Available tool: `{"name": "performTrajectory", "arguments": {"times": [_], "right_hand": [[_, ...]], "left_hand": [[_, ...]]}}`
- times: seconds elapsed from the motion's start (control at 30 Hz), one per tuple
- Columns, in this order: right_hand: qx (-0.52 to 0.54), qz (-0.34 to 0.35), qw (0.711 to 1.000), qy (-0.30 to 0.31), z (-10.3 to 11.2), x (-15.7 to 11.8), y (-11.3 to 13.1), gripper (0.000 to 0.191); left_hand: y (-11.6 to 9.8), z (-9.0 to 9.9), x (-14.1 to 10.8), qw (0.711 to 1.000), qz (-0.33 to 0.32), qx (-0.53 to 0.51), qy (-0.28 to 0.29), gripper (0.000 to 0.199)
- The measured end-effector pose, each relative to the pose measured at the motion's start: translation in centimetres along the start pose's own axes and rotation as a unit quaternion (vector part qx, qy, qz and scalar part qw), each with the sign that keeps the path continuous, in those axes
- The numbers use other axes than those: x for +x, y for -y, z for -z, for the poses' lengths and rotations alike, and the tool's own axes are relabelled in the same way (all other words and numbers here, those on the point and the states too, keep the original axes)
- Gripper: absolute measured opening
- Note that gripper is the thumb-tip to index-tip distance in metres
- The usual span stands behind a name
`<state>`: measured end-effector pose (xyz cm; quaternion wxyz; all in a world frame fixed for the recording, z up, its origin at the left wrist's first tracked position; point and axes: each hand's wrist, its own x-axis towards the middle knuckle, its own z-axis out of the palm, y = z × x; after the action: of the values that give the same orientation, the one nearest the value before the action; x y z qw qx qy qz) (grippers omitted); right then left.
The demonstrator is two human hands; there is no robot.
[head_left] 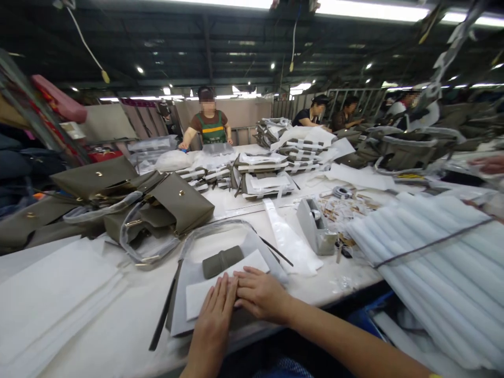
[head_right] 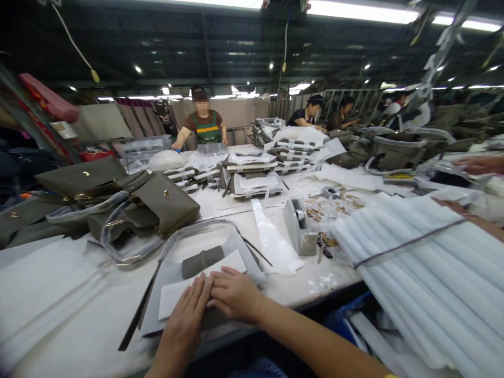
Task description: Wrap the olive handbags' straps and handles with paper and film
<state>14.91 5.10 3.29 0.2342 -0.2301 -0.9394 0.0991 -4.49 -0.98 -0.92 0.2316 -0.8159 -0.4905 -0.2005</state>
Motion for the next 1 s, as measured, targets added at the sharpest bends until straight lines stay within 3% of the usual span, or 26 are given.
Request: {"name": "performTrajectory", "arguments": {"times": [0.1,0.2,0.37,0.47,0.6,0.77,0.83,1.0], "right_hand": [[0.022,0.028,0.999,-0.036,1.5,-1.3,0.1,0.024],[0.024,-0.011,0.996,-0.086,4.6,-3.5,-0.2,0.019],[-0.056,-0.211,0.966,-0.137,9.8,-9.3,-1.4,0.021],[-0.084,-0.321,0.934,-0.133,11.0,-12.9,-1.8,0.02],[-0.086,-0.362,0.92,-0.125,10.2,-14.2,-2.9,0.021],[0.012,-0.384,0.919,-0.083,8.2,-10.1,-4.3,0.024],[0.063,-0.412,0.907,-0.054,7.4,-8.7,-4.1,0.015],[0.173,-0.453,0.875,-0.001,4.8,-8.6,-2.1,0.036]], "left_hand": [[0.0,0.2,-0.1,1.0,-0.007,0.01,-0.006,0.069],[0.1,0.4,0.0,1.0,-0.008,-0.002,-0.003,0.071],[0.3,0.3,0.1,0.999,-0.003,-0.05,0.01,0.076],[0.2,0.5,0.2,0.997,0.002,-0.07,0.012,0.078],[-0.1,0.9,0.2,0.996,0.012,-0.082,0.016,0.077],[-0.1,1.0,0.1,0.997,0.02,-0.077,0.017,0.075],[-0.1,1.0,0.1,0.997,0.018,-0.07,0.021,0.074],[-0.3,1.4,0.1,0.997,0.025,-0.063,0.039,0.071]]}}
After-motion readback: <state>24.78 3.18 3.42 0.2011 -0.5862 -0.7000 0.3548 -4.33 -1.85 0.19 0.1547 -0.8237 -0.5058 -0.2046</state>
